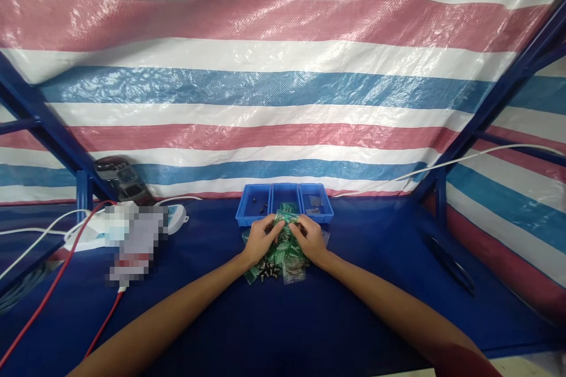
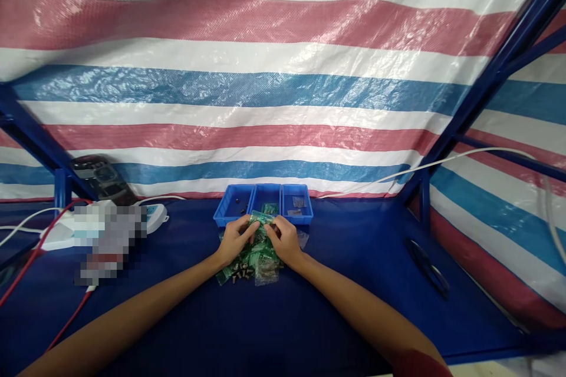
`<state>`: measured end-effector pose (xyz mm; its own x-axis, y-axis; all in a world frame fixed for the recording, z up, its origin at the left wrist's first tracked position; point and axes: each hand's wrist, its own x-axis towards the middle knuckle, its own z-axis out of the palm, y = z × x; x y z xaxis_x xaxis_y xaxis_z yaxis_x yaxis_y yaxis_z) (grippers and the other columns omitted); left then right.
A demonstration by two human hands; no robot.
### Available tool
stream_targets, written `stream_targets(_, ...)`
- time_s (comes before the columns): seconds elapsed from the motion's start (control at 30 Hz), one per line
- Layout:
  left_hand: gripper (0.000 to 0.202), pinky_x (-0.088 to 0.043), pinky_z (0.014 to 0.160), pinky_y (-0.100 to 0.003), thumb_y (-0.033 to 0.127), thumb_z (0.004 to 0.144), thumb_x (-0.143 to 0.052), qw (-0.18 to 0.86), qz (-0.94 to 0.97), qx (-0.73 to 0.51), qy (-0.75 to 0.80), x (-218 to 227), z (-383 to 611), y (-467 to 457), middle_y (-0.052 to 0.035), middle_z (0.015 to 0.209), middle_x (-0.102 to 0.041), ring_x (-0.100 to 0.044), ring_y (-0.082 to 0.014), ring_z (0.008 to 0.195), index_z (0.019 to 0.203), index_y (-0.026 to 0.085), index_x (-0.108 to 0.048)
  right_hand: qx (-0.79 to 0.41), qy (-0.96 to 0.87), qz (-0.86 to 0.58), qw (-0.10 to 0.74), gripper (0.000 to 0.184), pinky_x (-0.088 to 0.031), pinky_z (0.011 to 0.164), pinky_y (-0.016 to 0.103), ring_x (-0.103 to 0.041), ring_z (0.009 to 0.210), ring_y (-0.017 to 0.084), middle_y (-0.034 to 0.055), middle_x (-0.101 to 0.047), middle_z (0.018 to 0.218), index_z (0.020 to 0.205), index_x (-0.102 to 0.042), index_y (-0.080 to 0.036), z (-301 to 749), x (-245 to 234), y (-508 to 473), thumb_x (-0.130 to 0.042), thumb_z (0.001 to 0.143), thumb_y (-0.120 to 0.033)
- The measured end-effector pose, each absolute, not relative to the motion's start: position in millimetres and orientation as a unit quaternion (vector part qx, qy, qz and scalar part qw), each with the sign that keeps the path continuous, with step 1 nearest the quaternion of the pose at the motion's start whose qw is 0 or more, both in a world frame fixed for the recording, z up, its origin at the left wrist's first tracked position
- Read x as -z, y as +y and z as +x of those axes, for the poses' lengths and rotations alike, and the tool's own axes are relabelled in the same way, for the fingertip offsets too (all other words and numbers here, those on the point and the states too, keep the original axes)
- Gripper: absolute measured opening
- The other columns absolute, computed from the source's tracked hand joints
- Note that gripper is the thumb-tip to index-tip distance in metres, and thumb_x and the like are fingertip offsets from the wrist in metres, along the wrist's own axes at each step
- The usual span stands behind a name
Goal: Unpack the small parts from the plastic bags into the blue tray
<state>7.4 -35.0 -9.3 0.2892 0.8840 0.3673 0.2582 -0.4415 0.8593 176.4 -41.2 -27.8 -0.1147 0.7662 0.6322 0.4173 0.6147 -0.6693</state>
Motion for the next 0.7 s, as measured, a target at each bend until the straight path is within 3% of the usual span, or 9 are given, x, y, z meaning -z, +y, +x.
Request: stream_targets(0.7, 0.024, -0.037, 0.05, -0.022, 0.036, 0.09, -0.052, 0.347, 0.724, -0.446, 0.396, 8.5, 8.2, -35.8, 0.0044, 0.048, -0.048, -0.046, -0.0106, 0.045, 0.08, 0.015, -0.058, -0.175, -0.731, -0.401, 0.525, 0.031, -0.035, 0.054, 0.027, -0.042, 0.055, 0.013, -0.0013, -0.041, 0.062, 0.07, -0.05, -0.019, 177.0, 26.7, -41.6, -0.043, 0.093, -0.038)
